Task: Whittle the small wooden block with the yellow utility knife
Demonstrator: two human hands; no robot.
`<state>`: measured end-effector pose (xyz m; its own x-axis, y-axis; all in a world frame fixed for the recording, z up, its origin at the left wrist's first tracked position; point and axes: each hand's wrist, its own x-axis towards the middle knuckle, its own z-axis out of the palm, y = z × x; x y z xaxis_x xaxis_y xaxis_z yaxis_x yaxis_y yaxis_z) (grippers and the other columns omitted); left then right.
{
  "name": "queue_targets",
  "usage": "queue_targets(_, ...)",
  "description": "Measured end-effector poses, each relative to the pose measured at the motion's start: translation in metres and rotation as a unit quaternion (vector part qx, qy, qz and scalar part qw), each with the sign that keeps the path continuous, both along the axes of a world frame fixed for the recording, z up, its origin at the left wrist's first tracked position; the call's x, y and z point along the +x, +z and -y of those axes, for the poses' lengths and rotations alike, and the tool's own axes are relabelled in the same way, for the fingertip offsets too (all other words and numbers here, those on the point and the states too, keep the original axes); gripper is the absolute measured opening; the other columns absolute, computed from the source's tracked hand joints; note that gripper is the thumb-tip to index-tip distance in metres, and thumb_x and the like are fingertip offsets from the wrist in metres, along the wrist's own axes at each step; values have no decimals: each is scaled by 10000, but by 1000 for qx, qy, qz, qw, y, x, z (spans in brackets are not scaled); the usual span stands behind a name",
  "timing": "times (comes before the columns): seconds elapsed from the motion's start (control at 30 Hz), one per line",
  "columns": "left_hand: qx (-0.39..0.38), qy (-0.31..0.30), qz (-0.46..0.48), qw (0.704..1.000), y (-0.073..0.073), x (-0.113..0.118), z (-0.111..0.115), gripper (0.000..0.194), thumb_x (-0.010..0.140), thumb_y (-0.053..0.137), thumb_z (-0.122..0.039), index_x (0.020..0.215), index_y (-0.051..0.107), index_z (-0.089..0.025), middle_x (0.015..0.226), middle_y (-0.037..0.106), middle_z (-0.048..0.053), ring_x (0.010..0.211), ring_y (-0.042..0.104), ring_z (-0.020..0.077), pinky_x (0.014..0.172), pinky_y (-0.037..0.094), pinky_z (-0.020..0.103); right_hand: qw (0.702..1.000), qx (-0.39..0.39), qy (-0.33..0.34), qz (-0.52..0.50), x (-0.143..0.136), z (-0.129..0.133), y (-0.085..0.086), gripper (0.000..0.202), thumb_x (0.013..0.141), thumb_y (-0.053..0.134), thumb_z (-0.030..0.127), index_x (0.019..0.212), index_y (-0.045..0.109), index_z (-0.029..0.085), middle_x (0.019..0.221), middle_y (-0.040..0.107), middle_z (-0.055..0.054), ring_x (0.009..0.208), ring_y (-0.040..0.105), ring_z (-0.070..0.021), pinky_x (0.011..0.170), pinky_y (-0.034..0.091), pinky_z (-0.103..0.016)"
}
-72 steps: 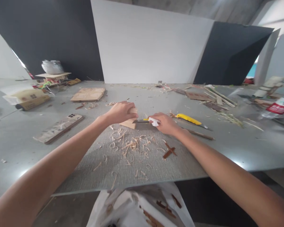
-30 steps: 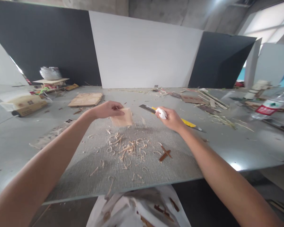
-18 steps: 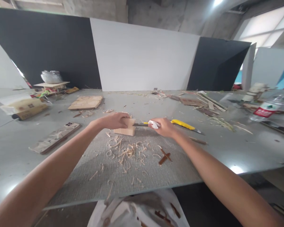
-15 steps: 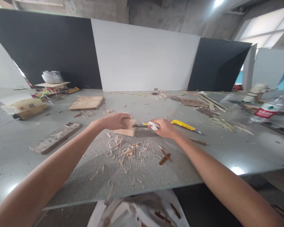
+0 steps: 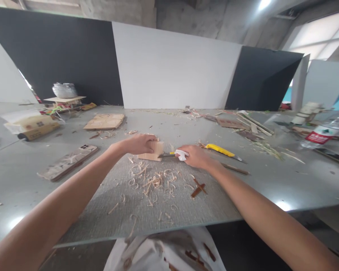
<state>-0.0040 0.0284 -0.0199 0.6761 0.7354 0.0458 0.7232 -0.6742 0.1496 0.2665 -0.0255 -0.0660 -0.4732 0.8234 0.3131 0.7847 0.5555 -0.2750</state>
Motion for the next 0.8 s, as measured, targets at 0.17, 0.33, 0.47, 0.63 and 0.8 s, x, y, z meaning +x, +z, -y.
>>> queue_targets(0.17, -10, -10, 4, 1000, -1, 1, -1, 407, 744, 506, -374, 1145, 521, -301, 1094, 640, 24, 873, 586, 188, 655, 388, 267, 996, 71, -8, -58, 3, -4, 0, 182, 805, 483, 182, 890, 643, 200, 908, 638, -47, 761, 563, -151, 661, 351, -237)
queue_targets(0.33, -7, -6, -11, 1000, 2, 3, 0, 389, 751, 503, -363, 1127, 535, -271, 1038, 642, 38, 838, 574, 178, 646, 372, 260, 996, 74, 16, -53, 5, -11, -6, 174, 782, 478, 137, 863, 622, 190, 882, 627, -44, 789, 559, -158, 683, 366, -243)
queue_targets(0.47, -9, -5, -11, 1000, 2, 1, -1, 437, 748, 522, -402, 1163, 512, -266, 1073, 627, 43, 886, 566, 191, 676, 377, 265, 998, 59, 19, -15, 5, -13, -11, 205, 769, 486, 112, 884, 633, 195, 943, 627, -52, 869, 555, -172, 744, 384, -267)
queue_targets(0.63, -4, 6, -16, 1000, 0, -1, -3, 476, 749, 524, -407, 1199, 483, -258, 1100, 613, 50, 902, 568, 198, 681, 381, 273, 996, 40, 9, 77, 5, -10, -13, 279, 748, 526, 90, 940, 664, 238, 1051, 594, -51, 993, 525, -195, 822, 374, -289)
queue_targets(0.8, 2, -5, -14, 1000, 0, 0, -1, 451, 756, 515, -388, 1189, 494, -262, 1095, 621, 39, 903, 572, 191, 683, 380, 268, 999, 48, -17, -17, 3, -6, -6, 217, 887, 442, 291, 965, 625, 201, 1033, 573, -69, 913, 541, -179, 763, 402, -274)
